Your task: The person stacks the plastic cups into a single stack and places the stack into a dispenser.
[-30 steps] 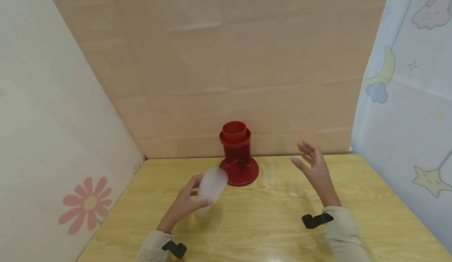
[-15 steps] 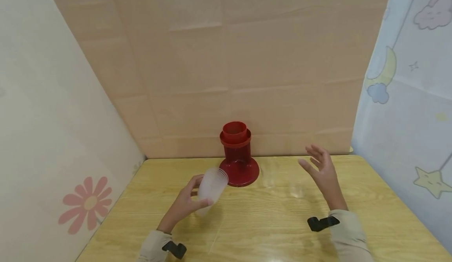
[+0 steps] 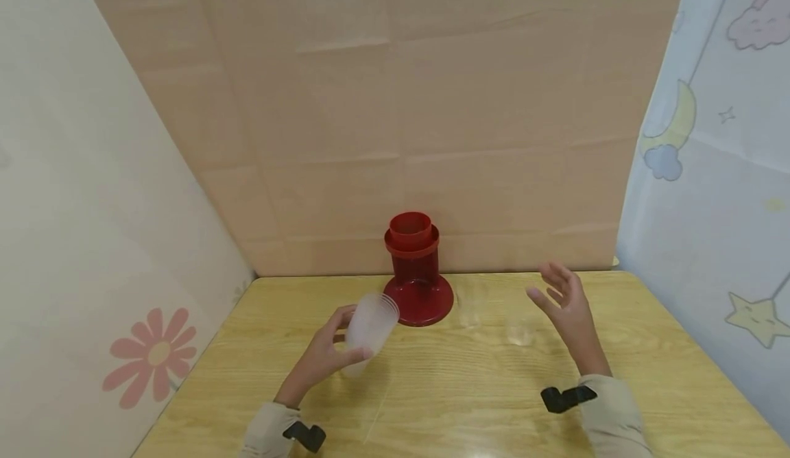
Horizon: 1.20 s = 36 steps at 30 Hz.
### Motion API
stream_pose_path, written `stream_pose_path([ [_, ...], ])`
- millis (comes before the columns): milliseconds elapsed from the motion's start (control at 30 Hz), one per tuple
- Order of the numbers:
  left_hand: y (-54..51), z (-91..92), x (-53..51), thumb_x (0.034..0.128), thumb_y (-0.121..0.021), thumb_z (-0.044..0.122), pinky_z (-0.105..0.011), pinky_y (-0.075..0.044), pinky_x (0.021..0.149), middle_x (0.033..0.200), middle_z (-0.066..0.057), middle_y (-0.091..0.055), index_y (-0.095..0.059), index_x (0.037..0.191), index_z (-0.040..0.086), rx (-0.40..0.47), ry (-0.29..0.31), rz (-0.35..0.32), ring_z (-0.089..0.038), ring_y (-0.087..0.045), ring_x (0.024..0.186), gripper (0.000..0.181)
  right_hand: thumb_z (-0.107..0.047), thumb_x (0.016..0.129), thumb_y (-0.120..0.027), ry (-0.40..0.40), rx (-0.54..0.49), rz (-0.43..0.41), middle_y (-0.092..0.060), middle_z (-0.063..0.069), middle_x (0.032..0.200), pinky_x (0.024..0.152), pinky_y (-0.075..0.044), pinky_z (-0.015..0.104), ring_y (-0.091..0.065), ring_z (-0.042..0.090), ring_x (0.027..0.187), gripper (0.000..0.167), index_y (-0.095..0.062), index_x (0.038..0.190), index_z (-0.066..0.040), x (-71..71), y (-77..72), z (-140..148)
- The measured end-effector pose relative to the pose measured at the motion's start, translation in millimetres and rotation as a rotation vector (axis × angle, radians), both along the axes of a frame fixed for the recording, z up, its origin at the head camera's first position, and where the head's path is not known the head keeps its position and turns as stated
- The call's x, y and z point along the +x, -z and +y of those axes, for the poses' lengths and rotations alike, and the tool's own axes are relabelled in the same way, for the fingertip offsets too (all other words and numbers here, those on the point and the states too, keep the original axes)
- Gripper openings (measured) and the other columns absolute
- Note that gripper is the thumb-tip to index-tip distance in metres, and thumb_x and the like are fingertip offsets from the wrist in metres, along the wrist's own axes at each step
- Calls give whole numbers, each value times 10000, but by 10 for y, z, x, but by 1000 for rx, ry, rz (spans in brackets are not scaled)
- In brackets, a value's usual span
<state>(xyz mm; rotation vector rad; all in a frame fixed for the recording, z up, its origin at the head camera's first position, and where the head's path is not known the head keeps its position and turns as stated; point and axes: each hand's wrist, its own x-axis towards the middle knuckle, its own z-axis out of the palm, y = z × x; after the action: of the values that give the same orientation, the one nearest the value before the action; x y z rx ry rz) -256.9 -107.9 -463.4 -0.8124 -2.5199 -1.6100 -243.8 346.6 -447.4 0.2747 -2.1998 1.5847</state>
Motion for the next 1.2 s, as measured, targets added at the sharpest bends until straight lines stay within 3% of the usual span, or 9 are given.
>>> stream_pose_path([
  [233,-40,13,14,822,-841,237,-436,-466,940,1256,29,-592,-476,1411,273,20,1,-19,-186,-541,1148,694,-127,1034,-541,-26,31,-43,-333,146,1536,921,-377,62,-390,141,1343,672,-165,1587,-196,7,92,19],
  [500,-10,3,-11,823,-837,297,-433,-472,938,1256,34,-590,-468,1413,291,9,-3,-11,-184,-543,1146,696,-162,1030,-563,-61,107,-81,-286,184,1576,961,-323,52,-331,-6,1345,761,-73,1608,-234,-62,233,23],
  [667,-7,4,-3,826,-834,295,-419,-475,936,1261,36,-588,-467,1417,283,11,0,-11,-180,-543,1148,696,-160,1018,-589,-63,122,-98,-282,224,1575,955,-323,50,-335,-21,1335,799,-53,1609,-217,-80,293,-18],
  [967,2,1,-4,828,-832,296,-421,-475,939,1272,38,-583,-466,1421,280,12,2,-8,-183,-540,1155,698,-160,1007,-611,-69,139,-117,-264,272,1568,923,-339,38,-296,385,1410,840,-27,1610,-164,-60,330,-61],
  [1200,-12,2,4,828,-832,302,-428,-480,939,1285,30,-582,-461,1426,276,8,0,-3,-194,-541,1162,704,-221,1013,-605,-59,180,-166,-271,247,1580,883,-352,70,-294,461,1385,852,0,1610,-159,-81,403,-38],
])
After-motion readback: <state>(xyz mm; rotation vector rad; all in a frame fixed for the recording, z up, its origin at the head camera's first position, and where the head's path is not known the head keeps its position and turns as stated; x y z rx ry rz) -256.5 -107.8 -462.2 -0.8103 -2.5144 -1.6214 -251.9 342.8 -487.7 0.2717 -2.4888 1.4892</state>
